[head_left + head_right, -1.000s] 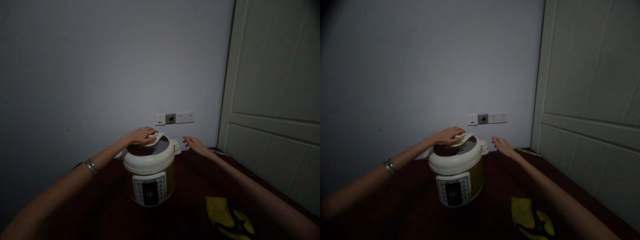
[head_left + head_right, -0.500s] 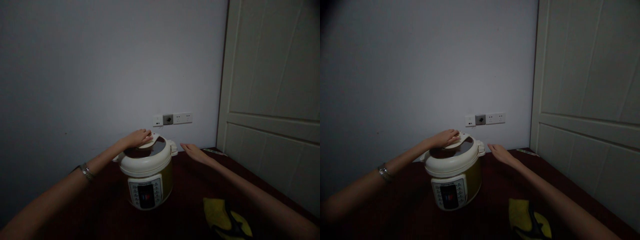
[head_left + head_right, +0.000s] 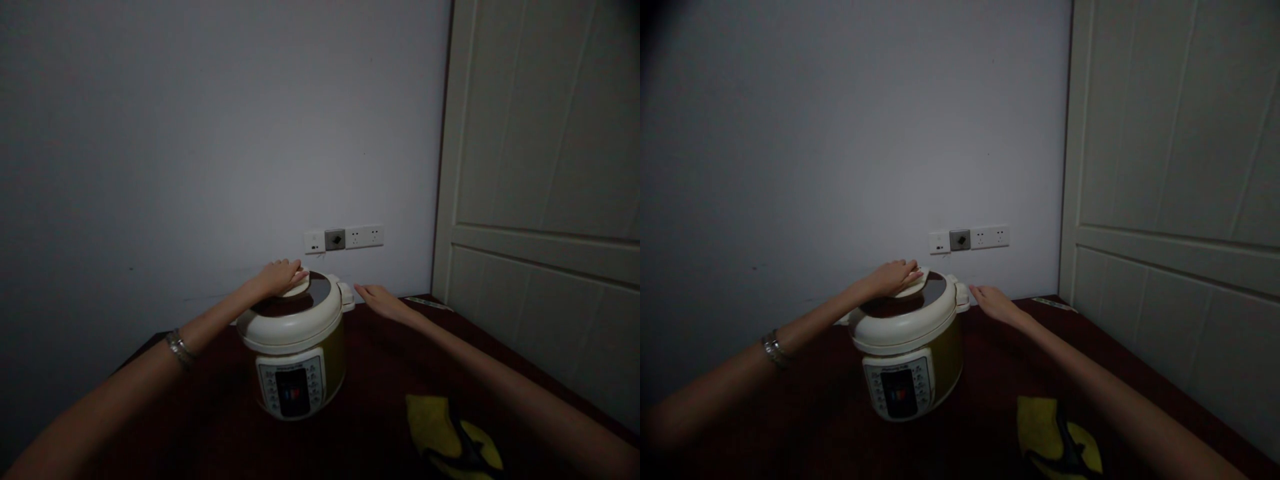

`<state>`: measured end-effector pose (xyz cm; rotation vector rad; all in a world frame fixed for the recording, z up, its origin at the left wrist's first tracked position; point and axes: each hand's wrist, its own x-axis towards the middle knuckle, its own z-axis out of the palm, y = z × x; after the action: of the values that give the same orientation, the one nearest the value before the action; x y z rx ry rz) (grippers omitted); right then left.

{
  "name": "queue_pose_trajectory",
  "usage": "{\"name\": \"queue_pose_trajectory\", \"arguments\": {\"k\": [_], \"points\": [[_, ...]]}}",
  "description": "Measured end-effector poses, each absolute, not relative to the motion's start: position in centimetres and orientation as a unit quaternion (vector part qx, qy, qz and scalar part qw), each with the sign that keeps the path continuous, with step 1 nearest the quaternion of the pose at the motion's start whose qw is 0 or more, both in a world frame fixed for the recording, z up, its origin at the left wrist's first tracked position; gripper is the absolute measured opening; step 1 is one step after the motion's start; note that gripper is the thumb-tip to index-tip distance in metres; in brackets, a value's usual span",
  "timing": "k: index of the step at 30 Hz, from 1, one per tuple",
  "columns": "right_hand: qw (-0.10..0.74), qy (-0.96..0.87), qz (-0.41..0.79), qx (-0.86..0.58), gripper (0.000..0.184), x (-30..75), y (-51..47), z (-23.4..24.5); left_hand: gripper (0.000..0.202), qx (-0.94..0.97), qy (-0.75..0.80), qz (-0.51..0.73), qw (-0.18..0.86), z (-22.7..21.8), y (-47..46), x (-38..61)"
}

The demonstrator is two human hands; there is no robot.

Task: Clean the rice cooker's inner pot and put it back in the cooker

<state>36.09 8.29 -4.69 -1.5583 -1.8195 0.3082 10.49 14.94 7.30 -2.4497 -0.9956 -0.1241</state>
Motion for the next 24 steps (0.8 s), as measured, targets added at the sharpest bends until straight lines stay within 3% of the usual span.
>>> {"name": "queue_pose_trajectory", "arguments": {"k": [5, 12, 16, 20, 24], "points": [[0.358, -0.705, 0.147, -0.594, 0.053, 35.7, 8.9, -4.4, 0.057, -0.868, -0.411, -0.062, 0.271, 6.7, 14.9, 10.9], [0.363, -0.679, 0.240, -0.591, 0.055, 35.6, 10.1, -4.2, 0.063, -0.871, -0.428, -0.085, 0.224, 6.1, 15.1, 11.0], [0.342, -0.655, 0.339, -0.582, 0.061, 35.4, 10.0, -3.8, 0.072, -0.888, -0.425, -0.133, 0.116, 7.4, 15.9, 10.6], [0.382, -0.552, 0.479, -0.566, 0.049, 35.3, 9.4, -3.5, 0.063, -0.867, -0.442, -0.229, -0.020, 9.3, 17.0, 5.9], [0.401, -0.514, 0.528, -0.544, 0.048, 35.4, 9.1, -4.1, 0.050, -0.695, -0.630, -0.322, -0.128, 7.0, 18.3, -1.9]]}}
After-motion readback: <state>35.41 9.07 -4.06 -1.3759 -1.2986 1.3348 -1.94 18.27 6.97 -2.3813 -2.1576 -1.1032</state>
